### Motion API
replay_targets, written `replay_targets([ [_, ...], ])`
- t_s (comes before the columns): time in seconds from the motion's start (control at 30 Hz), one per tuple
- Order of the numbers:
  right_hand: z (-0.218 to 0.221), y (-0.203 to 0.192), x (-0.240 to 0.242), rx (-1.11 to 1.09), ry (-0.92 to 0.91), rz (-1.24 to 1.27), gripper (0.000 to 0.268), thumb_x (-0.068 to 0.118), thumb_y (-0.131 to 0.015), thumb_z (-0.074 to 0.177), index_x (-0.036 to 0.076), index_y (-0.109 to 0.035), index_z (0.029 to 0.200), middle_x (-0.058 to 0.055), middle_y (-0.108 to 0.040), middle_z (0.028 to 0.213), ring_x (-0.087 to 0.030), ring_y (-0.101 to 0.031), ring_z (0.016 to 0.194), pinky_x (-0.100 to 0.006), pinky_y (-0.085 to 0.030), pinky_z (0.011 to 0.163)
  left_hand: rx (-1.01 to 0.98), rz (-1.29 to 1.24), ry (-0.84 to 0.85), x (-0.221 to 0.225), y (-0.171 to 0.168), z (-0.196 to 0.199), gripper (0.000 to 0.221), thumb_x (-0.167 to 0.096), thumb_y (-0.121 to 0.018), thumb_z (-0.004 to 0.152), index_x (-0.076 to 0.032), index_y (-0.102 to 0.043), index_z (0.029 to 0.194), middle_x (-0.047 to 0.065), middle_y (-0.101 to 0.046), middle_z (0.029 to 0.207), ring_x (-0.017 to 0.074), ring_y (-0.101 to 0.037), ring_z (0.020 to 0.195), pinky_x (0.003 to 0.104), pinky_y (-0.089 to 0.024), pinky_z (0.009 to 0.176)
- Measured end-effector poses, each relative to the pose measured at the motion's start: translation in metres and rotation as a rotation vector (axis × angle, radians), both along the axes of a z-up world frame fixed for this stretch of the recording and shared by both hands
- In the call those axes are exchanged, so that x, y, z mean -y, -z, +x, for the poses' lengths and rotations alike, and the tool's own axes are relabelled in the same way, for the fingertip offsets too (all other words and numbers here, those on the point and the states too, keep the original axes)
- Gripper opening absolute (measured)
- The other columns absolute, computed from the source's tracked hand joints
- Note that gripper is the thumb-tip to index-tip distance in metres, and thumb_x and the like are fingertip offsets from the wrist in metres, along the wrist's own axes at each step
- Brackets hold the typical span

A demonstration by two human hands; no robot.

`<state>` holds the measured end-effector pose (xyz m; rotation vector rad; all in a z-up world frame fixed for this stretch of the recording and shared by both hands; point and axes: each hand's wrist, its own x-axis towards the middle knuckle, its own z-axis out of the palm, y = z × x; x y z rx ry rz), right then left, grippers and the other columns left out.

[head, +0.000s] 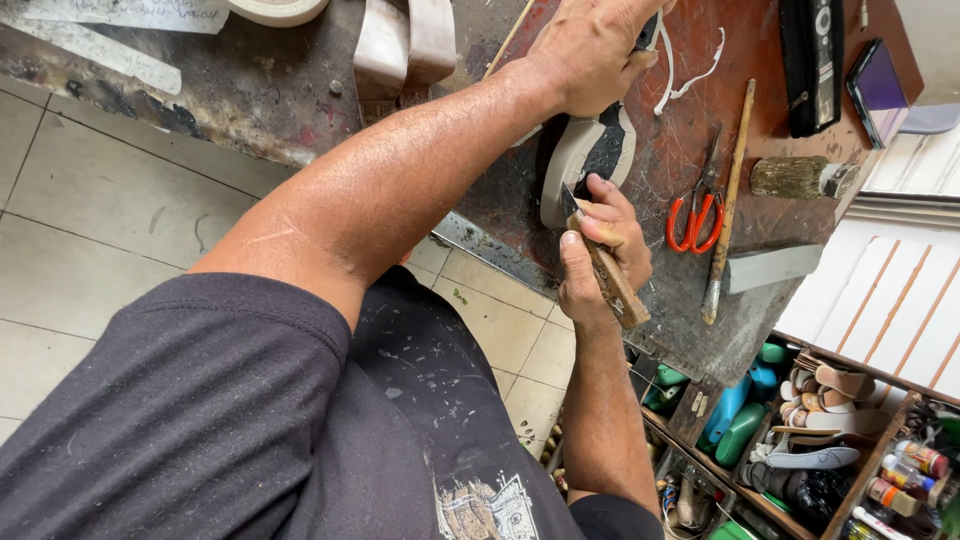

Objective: Trimming the excess material from the edge of a shoe sole using a hand knife

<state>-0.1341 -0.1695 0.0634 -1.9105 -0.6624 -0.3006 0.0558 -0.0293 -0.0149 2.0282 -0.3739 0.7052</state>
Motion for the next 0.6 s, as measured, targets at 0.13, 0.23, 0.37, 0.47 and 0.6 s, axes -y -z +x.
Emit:
replay_targets([
  [0.13,0.001,0.000,0.004,0.011,-0.032,-0.010,0.010,0.012,-0.067,0.093,0.009,-0.060,0.099,-0.015,-0.070,0.103,-0.048,-0.064,0.123,-0.062,-0.050,0.114,-0.003,0.014,-0.015,0.004,0.005,0.001,0.043,-0.024,-0.081,0.083,-0.018,-0.056,0.118,0.006,-0.068,0.105,0.0329,-0.065,0.093,0.048,-0.047,0.077],
  [0.23,0.003,0.000,0.006,0.023,-0.064,-0.023,0.010,0.013,-0.067,0.095,0.009,-0.059,0.100,-0.017,-0.070,0.103,-0.048,-0.064,0.123,-0.062,-0.049,0.114,-0.001,-0.005,-0.014,0.005,0.010,0.006,0.042,-0.024,-0.080,0.085,-0.018,-0.057,0.120,0.004,-0.070,0.108,0.0309,-0.066,0.095,0.046,-0.049,0.079],
  [0.37,0.002,0.002,0.012,0.005,-0.090,-0.022,0.011,0.011,-0.068,0.094,0.009,-0.059,0.100,-0.017,-0.071,0.106,-0.048,-0.063,0.126,-0.062,-0.049,0.116,-0.022,0.022,-0.006,0.006,0.011,0.006,0.042,-0.027,-0.078,0.088,-0.017,-0.057,0.123,0.006,-0.070,0.112,0.0324,-0.067,0.098,0.047,-0.050,0.081],
  [0.47,0.003,0.003,0.016,-0.007,-0.111,-0.024,0.011,0.012,-0.068,0.094,0.009,-0.060,0.101,-0.017,-0.070,0.107,-0.048,-0.062,0.128,-0.063,-0.048,0.117,-0.050,0.018,-0.004,0.007,0.013,0.005,0.044,-0.028,-0.077,0.089,-0.017,-0.055,0.126,0.007,-0.070,0.112,0.0343,-0.067,0.097,0.048,-0.050,0.080],
  [0.6,0.006,0.006,0.021,0.011,-0.153,-0.032,0.012,0.009,-0.067,0.094,0.010,-0.059,0.102,-0.018,-0.071,0.107,-0.050,-0.062,0.128,-0.063,-0.047,0.117,-0.101,0.035,0.002,0.008,0.015,0.005,0.047,-0.031,-0.077,0.094,-0.019,-0.052,0.132,0.009,-0.070,0.115,0.0361,-0.067,0.098,0.049,-0.052,0.079],
])
